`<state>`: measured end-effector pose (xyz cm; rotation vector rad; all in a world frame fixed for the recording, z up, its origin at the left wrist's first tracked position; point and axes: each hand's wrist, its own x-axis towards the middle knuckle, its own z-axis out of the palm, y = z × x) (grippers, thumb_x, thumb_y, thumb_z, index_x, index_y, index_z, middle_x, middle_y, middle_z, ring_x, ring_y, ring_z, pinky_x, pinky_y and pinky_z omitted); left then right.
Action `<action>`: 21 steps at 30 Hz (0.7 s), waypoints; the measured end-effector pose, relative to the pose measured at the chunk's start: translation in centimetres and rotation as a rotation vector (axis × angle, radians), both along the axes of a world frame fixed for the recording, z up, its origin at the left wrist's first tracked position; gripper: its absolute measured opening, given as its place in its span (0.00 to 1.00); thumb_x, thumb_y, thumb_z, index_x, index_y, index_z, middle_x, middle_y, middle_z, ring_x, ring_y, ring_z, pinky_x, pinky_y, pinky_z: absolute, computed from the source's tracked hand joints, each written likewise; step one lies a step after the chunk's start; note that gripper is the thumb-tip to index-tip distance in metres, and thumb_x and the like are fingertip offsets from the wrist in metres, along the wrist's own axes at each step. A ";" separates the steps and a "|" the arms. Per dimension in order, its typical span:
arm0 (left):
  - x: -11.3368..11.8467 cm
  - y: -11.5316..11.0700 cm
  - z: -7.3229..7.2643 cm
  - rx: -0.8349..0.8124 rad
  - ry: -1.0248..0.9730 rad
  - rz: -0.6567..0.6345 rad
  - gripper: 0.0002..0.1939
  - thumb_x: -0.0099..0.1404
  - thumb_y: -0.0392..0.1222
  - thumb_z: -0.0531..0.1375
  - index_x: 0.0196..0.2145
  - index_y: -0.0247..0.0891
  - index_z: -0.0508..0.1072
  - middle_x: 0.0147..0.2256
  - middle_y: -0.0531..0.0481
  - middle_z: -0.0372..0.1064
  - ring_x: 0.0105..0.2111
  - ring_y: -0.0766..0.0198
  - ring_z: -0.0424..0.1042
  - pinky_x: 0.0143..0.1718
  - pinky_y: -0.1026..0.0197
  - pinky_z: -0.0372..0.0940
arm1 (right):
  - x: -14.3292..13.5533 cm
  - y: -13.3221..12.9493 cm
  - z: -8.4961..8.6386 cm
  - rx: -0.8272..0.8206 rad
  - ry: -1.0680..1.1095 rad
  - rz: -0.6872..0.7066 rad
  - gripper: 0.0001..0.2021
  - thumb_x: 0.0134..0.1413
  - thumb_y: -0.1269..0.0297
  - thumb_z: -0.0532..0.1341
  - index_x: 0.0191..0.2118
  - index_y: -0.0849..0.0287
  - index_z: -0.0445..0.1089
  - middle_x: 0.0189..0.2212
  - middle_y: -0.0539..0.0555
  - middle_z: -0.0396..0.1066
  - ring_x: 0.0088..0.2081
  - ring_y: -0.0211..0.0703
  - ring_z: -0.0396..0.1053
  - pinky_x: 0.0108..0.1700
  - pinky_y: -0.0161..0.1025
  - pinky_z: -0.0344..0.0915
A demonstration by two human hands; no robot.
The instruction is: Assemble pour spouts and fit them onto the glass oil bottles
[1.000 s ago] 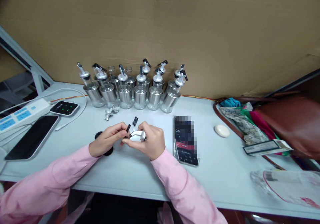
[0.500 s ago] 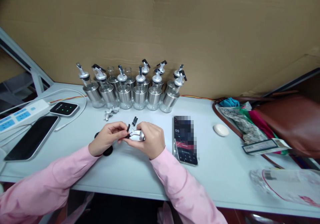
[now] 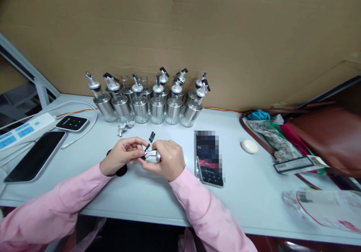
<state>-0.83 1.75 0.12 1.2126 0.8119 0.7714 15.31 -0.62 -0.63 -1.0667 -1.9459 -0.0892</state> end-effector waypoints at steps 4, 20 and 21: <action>0.0 0.0 -0.1 -0.016 0.001 -0.029 0.17 0.48 0.46 0.66 0.31 0.31 0.71 0.20 0.57 0.63 0.16 0.76 0.57 0.17 0.71 0.52 | 0.1 0.0 0.0 0.000 0.001 0.026 0.12 0.43 0.58 0.62 0.23 0.57 0.59 0.15 0.47 0.64 0.17 0.36 0.60 0.23 0.34 0.55; -0.6 -0.2 0.3 0.632 0.408 0.018 0.09 0.61 0.41 0.53 0.28 0.36 0.70 0.25 0.52 0.66 0.28 0.66 0.62 0.35 0.64 0.55 | 0.0 0.1 -0.2 -0.218 -0.040 -0.021 0.04 0.42 0.66 0.59 0.24 0.56 0.61 0.17 0.47 0.64 0.19 0.37 0.62 0.25 0.34 0.55; -0.7 -0.2 0.4 0.649 0.436 0.036 0.10 0.61 0.41 0.53 0.27 0.36 0.69 0.25 0.53 0.65 0.28 0.65 0.62 0.35 0.63 0.54 | 0.0 0.0 -0.1 -0.209 -0.027 -0.006 0.04 0.41 0.67 0.59 0.25 0.57 0.61 0.17 0.47 0.65 0.19 0.37 0.62 0.25 0.34 0.56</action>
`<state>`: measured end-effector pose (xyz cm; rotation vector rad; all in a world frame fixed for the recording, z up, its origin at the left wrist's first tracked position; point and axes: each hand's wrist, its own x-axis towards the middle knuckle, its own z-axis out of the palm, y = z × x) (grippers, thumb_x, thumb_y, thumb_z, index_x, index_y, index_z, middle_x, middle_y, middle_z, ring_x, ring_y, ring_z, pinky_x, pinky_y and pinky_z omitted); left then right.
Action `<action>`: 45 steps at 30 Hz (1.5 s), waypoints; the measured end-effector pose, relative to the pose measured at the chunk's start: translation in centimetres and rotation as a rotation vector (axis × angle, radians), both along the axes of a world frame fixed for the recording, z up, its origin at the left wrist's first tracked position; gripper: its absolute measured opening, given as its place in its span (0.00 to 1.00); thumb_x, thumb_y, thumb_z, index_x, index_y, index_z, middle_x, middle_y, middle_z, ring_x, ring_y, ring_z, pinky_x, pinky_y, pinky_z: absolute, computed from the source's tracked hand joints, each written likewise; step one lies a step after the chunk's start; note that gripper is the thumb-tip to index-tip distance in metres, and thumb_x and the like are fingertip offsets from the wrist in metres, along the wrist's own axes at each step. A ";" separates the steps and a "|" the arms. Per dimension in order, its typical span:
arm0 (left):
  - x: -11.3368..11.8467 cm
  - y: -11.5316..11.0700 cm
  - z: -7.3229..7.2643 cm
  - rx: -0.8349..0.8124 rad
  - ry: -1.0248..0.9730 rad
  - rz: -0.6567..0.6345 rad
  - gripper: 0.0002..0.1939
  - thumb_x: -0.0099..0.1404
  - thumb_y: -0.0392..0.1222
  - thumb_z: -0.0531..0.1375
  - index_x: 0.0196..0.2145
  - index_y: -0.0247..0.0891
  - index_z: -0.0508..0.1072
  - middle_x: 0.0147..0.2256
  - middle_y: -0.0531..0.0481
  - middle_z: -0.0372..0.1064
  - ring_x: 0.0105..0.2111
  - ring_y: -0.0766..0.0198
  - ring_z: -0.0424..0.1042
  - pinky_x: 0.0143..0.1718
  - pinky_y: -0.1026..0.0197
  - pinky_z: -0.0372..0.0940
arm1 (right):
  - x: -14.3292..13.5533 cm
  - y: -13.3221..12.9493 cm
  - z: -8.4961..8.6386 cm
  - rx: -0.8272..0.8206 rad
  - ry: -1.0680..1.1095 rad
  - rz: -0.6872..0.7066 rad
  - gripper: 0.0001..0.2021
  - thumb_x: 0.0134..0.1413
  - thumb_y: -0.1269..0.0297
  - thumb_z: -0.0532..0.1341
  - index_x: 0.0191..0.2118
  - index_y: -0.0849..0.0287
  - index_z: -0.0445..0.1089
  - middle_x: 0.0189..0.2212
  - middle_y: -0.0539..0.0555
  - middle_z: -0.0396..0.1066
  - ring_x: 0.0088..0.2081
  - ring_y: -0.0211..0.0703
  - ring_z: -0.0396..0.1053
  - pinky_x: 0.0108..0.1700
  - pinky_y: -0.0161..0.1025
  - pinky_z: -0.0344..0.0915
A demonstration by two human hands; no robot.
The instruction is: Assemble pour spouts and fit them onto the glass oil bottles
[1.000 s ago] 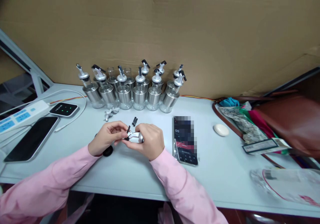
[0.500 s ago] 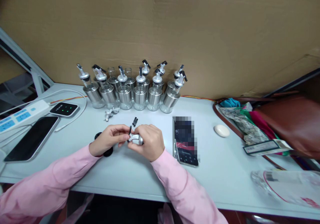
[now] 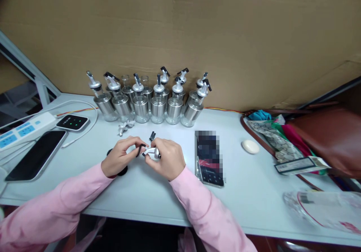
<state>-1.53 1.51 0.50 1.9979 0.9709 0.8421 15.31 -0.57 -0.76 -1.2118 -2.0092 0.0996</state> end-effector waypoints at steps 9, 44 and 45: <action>0.1 0.0 -0.7 0.180 0.218 0.067 0.12 0.58 0.37 0.48 0.18 0.37 0.55 0.16 0.57 0.55 0.19 0.68 0.49 0.34 0.59 0.49 | 0.1 -0.6 0.5 0.160 0.150 0.176 0.06 0.50 0.69 0.59 0.36 0.57 0.66 0.20 0.50 0.69 0.22 0.38 0.66 0.27 0.34 0.62; -0.7 1.8 -0.3 -0.776 -0.314 -0.203 0.11 0.46 0.41 0.67 0.23 0.31 0.71 0.20 0.55 0.66 0.22 0.72 0.64 0.28 0.67 0.58 | 0.3 -0.2 0.1 -0.249 0.424 0.156 0.36 0.25 0.49 0.71 0.39 0.54 0.51 0.29 0.48 0.63 0.28 0.39 0.65 0.30 0.37 0.63; -0.7 1.9 -0.3 -0.777 -0.320 -0.182 0.12 0.45 0.42 0.68 0.22 0.31 0.71 0.20 0.56 0.66 0.22 0.72 0.63 0.28 0.67 0.58 | 0.3 -0.2 -0.2 -0.192 0.386 0.127 0.36 0.25 0.47 0.70 0.39 0.54 0.51 0.30 0.49 0.63 0.29 0.40 0.65 0.31 0.38 0.63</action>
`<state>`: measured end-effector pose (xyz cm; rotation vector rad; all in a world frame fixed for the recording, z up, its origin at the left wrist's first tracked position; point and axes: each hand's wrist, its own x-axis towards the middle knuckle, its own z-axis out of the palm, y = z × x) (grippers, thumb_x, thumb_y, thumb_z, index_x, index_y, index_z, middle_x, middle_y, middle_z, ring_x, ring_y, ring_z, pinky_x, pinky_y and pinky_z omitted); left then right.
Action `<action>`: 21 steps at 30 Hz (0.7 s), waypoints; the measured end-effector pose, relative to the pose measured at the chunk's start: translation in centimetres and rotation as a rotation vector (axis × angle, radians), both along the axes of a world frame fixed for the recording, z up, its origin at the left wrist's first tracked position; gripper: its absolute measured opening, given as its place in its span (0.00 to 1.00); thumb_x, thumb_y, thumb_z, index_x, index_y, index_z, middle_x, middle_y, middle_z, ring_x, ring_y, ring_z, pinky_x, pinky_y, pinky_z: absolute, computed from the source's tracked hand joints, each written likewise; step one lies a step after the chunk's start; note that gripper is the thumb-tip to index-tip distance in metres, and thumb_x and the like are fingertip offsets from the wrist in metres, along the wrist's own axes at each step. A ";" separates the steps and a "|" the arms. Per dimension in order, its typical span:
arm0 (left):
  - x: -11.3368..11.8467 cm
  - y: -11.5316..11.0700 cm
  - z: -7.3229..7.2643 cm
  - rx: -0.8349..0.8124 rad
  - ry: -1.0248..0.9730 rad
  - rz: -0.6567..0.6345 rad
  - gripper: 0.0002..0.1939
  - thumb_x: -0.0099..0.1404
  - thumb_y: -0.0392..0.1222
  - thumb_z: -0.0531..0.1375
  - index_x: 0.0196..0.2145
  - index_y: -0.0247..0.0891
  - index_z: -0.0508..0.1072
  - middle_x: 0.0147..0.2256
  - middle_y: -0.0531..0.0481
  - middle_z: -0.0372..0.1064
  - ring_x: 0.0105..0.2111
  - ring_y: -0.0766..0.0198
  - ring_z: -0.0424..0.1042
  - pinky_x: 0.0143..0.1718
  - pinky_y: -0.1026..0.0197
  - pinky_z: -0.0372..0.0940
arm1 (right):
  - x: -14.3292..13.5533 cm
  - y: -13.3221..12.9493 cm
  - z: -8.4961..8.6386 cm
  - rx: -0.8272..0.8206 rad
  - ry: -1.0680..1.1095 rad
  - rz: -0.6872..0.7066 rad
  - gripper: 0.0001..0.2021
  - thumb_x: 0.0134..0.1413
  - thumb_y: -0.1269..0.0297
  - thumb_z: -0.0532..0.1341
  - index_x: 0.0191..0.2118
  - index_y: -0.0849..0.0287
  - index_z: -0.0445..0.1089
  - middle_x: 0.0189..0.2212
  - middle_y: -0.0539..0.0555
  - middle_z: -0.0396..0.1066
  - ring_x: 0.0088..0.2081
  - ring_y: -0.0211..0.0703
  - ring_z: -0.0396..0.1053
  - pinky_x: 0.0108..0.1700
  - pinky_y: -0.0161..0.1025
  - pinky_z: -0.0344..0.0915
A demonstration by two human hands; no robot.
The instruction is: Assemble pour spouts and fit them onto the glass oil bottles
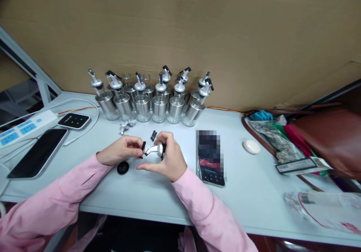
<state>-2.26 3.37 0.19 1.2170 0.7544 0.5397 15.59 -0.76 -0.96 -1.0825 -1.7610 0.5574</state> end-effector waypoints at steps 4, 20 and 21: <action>0.2 -0.2 0.0 -0.016 0.006 0.024 0.15 0.41 0.43 0.70 0.20 0.31 0.69 0.18 0.56 0.66 0.21 0.73 0.62 0.26 0.68 0.56 | -0.2 0.0 -0.5 0.175 -0.136 -0.109 0.34 0.27 0.45 0.69 0.39 0.56 0.53 0.29 0.51 0.64 0.29 0.43 0.65 0.32 0.41 0.64; 0.6 -0.9 0.0 0.014 -0.064 -0.135 0.21 0.48 0.54 0.65 0.23 0.33 0.64 0.20 0.58 0.62 0.21 0.73 0.60 0.26 0.68 0.55 | -0.4 -0.2 -0.4 0.397 -0.143 -0.084 0.24 0.36 0.57 0.68 0.33 0.54 0.52 0.22 0.47 0.61 0.23 0.39 0.58 0.24 0.37 0.59; 0.6 -0.9 0.1 0.022 -0.085 -0.162 0.21 0.49 0.55 0.64 0.24 0.33 0.63 0.20 0.58 0.62 0.22 0.73 0.60 0.26 0.68 0.55 | -0.4 -0.2 -0.4 0.407 -0.127 -0.076 0.24 0.36 0.57 0.68 0.33 0.53 0.51 0.21 0.46 0.61 0.23 0.39 0.58 0.24 0.37 0.59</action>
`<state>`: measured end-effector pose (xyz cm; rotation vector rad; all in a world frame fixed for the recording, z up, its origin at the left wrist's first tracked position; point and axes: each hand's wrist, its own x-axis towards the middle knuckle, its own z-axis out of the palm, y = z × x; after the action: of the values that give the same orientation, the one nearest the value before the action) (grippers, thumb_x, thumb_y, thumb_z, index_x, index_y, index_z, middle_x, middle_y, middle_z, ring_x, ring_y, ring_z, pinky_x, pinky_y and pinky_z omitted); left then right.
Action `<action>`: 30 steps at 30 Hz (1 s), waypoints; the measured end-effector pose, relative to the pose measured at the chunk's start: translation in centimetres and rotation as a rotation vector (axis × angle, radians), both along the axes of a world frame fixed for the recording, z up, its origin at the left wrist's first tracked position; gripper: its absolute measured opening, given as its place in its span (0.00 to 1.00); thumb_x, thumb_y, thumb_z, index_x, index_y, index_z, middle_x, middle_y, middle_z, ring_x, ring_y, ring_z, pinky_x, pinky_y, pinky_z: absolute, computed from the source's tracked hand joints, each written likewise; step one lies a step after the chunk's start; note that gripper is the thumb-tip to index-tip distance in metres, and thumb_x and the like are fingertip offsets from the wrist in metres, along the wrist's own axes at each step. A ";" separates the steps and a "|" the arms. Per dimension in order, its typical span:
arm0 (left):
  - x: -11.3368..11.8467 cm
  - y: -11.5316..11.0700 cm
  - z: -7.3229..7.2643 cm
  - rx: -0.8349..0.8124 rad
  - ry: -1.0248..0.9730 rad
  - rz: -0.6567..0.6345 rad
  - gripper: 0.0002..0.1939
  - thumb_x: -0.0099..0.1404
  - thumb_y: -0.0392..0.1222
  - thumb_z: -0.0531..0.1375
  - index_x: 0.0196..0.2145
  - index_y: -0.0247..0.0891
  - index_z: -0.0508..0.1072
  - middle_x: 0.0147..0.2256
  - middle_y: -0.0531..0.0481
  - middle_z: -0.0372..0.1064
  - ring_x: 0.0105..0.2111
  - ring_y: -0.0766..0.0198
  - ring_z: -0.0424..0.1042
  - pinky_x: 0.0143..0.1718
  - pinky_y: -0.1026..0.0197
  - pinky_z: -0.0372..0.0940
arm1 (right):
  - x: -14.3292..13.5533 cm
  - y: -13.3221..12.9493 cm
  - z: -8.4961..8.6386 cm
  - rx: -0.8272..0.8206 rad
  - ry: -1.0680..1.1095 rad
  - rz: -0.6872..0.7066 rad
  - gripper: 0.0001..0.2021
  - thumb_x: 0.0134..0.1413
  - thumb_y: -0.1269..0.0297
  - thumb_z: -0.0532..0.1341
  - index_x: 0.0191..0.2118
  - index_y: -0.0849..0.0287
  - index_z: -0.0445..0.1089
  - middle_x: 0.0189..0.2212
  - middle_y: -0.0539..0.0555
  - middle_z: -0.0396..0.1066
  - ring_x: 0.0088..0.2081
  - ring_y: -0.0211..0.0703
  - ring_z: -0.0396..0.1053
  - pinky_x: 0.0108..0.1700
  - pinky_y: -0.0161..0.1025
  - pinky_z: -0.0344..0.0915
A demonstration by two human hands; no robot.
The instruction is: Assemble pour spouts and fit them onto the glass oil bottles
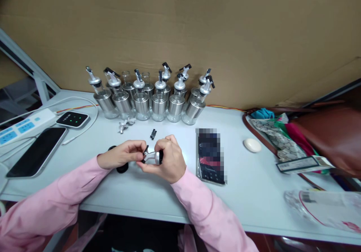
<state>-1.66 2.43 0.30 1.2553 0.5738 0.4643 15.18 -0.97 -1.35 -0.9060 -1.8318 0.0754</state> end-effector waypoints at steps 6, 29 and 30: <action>0.2 -0.3 0.0 -0.024 -0.100 0.046 0.19 0.55 0.53 0.62 0.33 0.34 0.65 0.23 0.56 0.64 0.22 0.73 0.64 0.26 0.68 0.56 | -0.1 -0.1 0.0 -0.070 0.087 0.021 0.25 0.33 0.59 0.68 0.32 0.53 0.50 0.21 0.45 0.58 0.22 0.37 0.57 0.22 0.35 0.57; 0.5 -0.6 -0.2 -0.179 -0.111 0.115 0.16 0.51 0.46 0.67 0.28 0.33 0.65 0.22 0.57 0.64 0.21 0.74 0.63 0.24 0.70 0.55 | -0.7 -0.5 0.7 -0.101 0.086 0.115 0.19 0.33 0.66 0.65 0.31 0.54 0.54 0.20 0.44 0.57 0.20 0.35 0.55 0.21 0.33 0.55; 0.5 -0.6 -0.2 -0.172 -0.117 0.116 0.16 0.52 0.46 0.66 0.30 0.34 0.65 0.23 0.56 0.64 0.22 0.73 0.63 0.25 0.69 0.56 | -0.7 -0.5 0.8 -0.101 0.083 0.098 0.18 0.33 0.66 0.65 0.31 0.54 0.54 0.20 0.44 0.57 0.20 0.34 0.55 0.21 0.33 0.55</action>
<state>-1.15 1.80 0.10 1.0275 0.5772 0.5693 14.50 -1.47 -0.52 -0.8693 -1.8072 0.2656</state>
